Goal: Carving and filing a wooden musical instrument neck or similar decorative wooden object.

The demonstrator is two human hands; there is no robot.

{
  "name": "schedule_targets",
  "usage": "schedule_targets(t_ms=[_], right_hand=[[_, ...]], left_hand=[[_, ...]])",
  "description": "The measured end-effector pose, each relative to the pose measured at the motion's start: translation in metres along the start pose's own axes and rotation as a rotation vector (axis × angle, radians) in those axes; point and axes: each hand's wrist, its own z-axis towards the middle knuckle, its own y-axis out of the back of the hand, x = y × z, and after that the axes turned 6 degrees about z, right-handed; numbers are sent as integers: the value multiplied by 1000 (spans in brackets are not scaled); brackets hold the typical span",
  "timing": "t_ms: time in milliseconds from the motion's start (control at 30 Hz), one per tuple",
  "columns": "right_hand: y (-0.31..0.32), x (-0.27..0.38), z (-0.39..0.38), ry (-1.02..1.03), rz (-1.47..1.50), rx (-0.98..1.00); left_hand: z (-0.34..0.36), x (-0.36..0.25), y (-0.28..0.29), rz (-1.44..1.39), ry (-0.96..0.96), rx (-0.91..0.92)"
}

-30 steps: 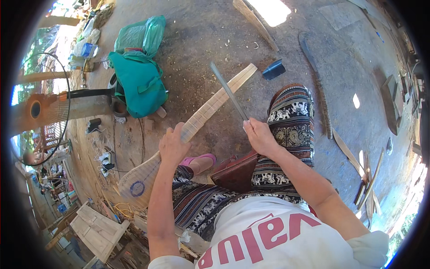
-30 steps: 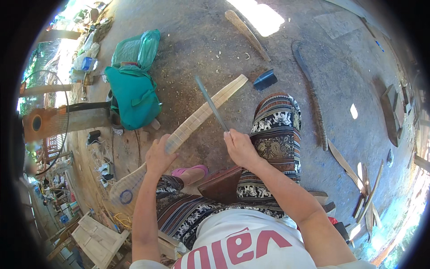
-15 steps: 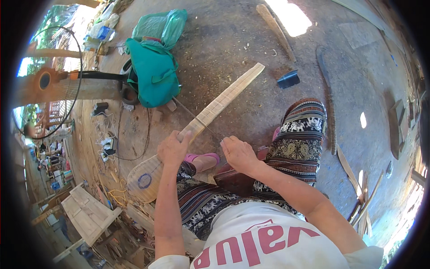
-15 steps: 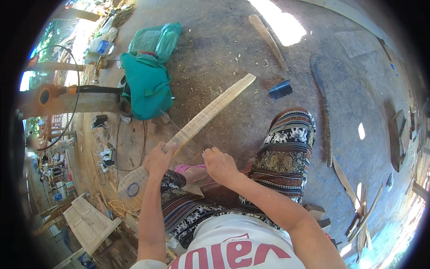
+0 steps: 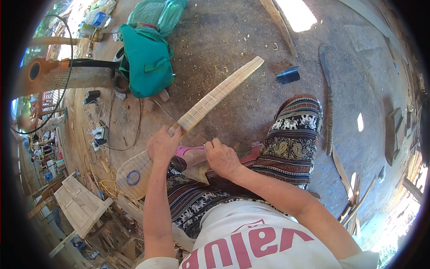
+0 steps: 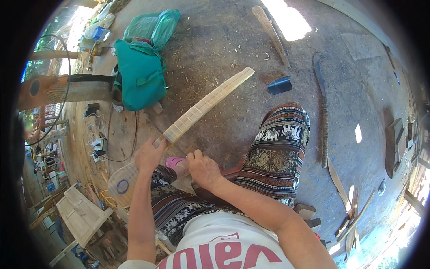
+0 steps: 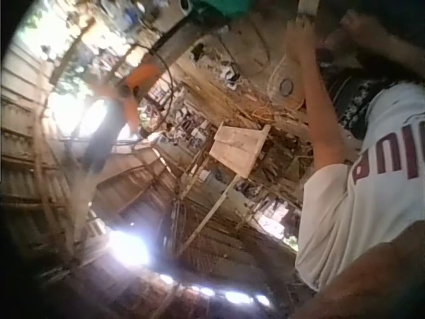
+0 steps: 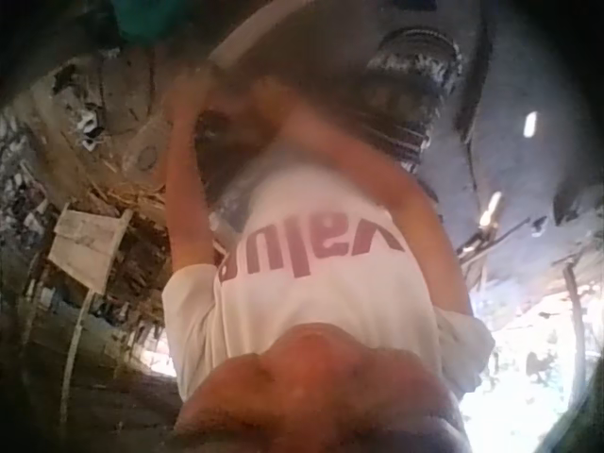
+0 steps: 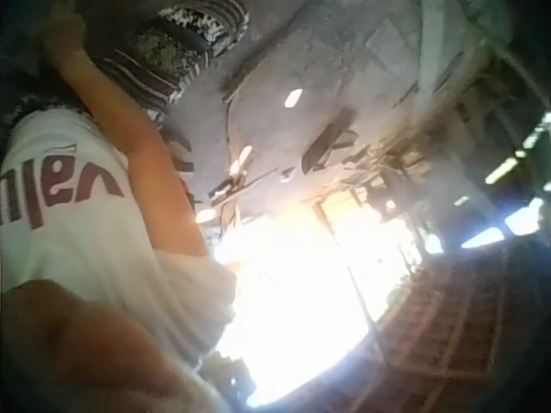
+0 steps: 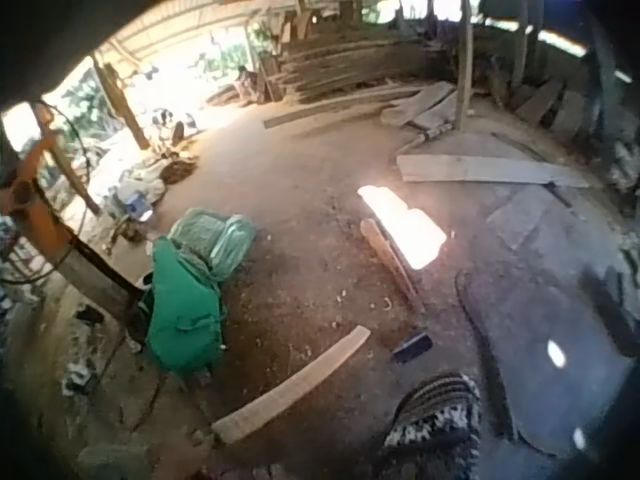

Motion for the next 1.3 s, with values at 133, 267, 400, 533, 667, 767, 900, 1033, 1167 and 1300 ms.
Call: schedule_targets(t_ms=[133, 267, 400, 533, 667, 767, 900, 1033, 1167, 1300], right_hand=[[0, -3, 0, -1, -1, 9], [6, -3, 2, 14, -25, 61], [7, -6, 2, 7, 33, 57], [24, -7, 10, 76, 101, 38], [31, -14, 16, 87, 203, -32], [32, -22, 20, 92, 250, -68], [39, -29, 25, 48, 278, -104], [44, -28, 27, -1, 329, -110], [46, -27, 29, 5, 330, -141], [47, -25, 29, 20, 332, -141]], left_hand=[[0, -2, -1, 3, -5, -6], [1, -1, -3, 7, -7, -31], [1, -7, 6, -2, 40, 28], [-1, 7, -2, -131, -77, -210], [-1, 27, -6, -795, -133, -469], [-12, 28, 28, -1003, -79, -553], [-48, 15, 104, -1205, -116, -672], [-106, 31, 80, -551, -576, -620], [-212, 65, 21, -472, -370, -501], [-299, 108, -48, -619, -75, -250]])
